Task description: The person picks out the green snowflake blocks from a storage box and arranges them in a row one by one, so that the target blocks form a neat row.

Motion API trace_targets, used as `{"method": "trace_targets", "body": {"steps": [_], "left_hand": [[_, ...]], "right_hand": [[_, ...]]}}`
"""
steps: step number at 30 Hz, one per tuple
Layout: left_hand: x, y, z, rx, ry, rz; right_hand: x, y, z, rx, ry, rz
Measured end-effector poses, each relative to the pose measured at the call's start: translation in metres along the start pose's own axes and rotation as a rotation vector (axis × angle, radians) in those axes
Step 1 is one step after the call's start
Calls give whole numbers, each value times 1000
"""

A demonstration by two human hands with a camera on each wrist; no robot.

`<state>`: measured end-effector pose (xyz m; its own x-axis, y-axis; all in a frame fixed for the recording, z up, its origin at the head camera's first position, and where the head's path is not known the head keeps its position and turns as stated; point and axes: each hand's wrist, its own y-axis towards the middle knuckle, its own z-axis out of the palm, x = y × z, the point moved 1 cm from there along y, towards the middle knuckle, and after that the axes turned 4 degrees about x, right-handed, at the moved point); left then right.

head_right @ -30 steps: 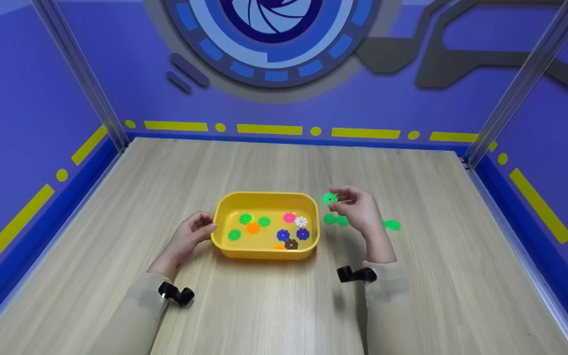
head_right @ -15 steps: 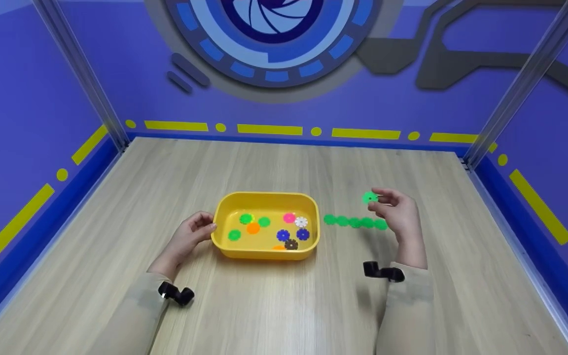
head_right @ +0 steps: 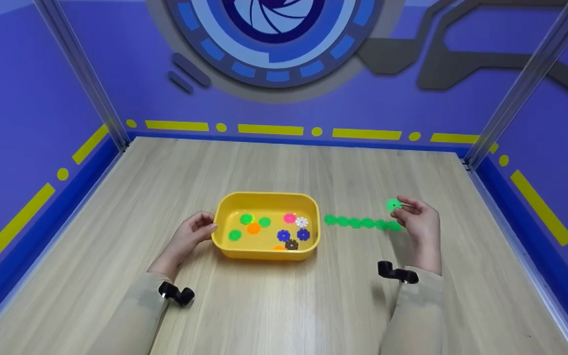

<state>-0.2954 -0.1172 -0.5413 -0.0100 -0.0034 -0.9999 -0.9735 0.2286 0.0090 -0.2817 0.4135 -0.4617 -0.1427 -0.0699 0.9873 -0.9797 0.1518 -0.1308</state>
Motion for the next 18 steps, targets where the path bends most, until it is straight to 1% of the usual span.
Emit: {"method": "trace_targets", "body": {"steps": [1,8,13,15,18], "left_hand": [[0,0,0,-2,3,1],[-1,-1,1,-7,3,-2],[-1,-1,1,1,14,-9],[-1,-1,0,0,20,-14],[0,-1,0,-3,27,-20]], "right_hand": [[-2,0,-2,-9,17,10],[-16,1,-15,-73,29,93],[-24,2,-21,-102,43,114],[-27,3,-21,-123,4,124],[-33,5,-22,-154,-106,149]]}}
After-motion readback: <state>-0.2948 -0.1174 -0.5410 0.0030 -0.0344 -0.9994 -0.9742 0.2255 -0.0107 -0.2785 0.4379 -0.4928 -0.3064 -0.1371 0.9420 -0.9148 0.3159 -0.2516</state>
